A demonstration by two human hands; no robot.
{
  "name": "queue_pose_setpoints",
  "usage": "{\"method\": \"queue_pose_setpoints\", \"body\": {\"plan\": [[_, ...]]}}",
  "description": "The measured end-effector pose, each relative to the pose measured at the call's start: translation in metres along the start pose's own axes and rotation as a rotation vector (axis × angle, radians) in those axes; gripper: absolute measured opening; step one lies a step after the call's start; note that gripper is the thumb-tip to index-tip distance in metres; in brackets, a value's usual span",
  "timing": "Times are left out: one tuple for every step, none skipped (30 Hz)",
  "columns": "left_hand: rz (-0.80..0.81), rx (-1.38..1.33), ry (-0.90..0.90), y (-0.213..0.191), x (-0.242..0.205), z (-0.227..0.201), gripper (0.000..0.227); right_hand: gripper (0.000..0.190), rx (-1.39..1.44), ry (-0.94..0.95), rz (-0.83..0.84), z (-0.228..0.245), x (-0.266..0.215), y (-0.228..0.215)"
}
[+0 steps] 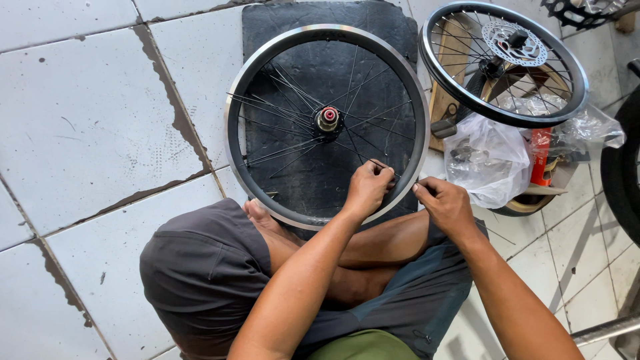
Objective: The person is sitting on the floor assembling a bicycle wheel by hand. They insert spokes into the rim and hub, then attach and tighten nipples to secure the spokes in place.
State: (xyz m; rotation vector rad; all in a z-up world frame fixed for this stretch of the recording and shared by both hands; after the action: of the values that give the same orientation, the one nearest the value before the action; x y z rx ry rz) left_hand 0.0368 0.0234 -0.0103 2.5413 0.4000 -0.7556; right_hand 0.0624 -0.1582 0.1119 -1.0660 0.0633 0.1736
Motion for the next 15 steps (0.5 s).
{"method": "queue_pose_setpoints", "body": {"plan": [[0.001,0.001,0.001,0.000,-0.001,-0.001,0.031,0.019,0.001,0.000,-0.002,-0.006,0.001,0.001],[-0.007,0.003,0.005,-0.001,-0.002,-0.002,0.031,0.021,-0.008,-0.001,0.017,-0.012,0.003,0.003],[-0.016,0.004,0.009,-0.002,-0.002,-0.004,0.030,0.022,-0.016,-0.003,0.035,-0.017,0.004,0.005],[-0.016,0.005,0.011,-0.001,0.000,-0.001,0.030,0.022,-0.016,-0.003,0.035,-0.015,0.006,0.004],[-0.014,0.018,0.014,-0.001,0.001,0.002,0.030,0.022,0.007,-0.006,0.044,-0.012,0.008,0.004],[-0.010,0.030,0.017,0.000,0.003,0.005,0.030,0.023,0.028,-0.008,0.052,-0.010,0.009,0.003],[-0.008,0.030,0.018,0.000,0.003,0.004,0.030,0.023,0.028,-0.008,0.050,-0.016,0.011,0.006],[0.000,0.016,0.011,-0.001,0.002,0.003,0.030,0.026,0.046,0.003,0.059,-0.022,0.013,0.009],[0.009,0.002,0.005,-0.001,0.001,0.003,0.031,0.030,0.064,0.014,0.069,-0.028,0.015,0.012],[0.009,0.004,0.007,0.000,0.001,0.002,0.031,0.030,0.066,0.013,0.067,-0.026,0.014,0.011],[0.000,0.010,0.010,0.000,0.000,0.001,0.029,0.030,0.077,0.032,0.074,-0.024,0.013,0.011],[-0.011,0.015,0.013,-0.001,0.000,0.001,0.028,0.029,0.086,0.051,0.082,-0.022,0.012,0.010],[-0.011,0.016,0.014,-0.001,-0.001,0.000,0.028,0.029,0.087,0.050,0.082,-0.020,0.011,0.009],[-0.014,0.010,0.007,-0.001,-0.002,0.000,0.029,0.029,0.089,0.063,0.088,-0.019,0.011,0.008],[-0.016,0.003,0.000,0.000,-0.003,-0.001,0.029,0.028,0.090,0.076,0.094,-0.018,0.011,0.006]]}}
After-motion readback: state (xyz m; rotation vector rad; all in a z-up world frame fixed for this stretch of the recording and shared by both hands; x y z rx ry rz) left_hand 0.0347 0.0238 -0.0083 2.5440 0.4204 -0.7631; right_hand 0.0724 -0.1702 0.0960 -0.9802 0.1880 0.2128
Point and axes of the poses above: each hand's wrist, its own x-axis towards the middle knuckle, its own y-axis out of the palm, z = x × y, the point moved 6 cm from there along x, towards the middle knuckle, and after that the axes turned 8 degrees about -z, right-handed, at the moved point
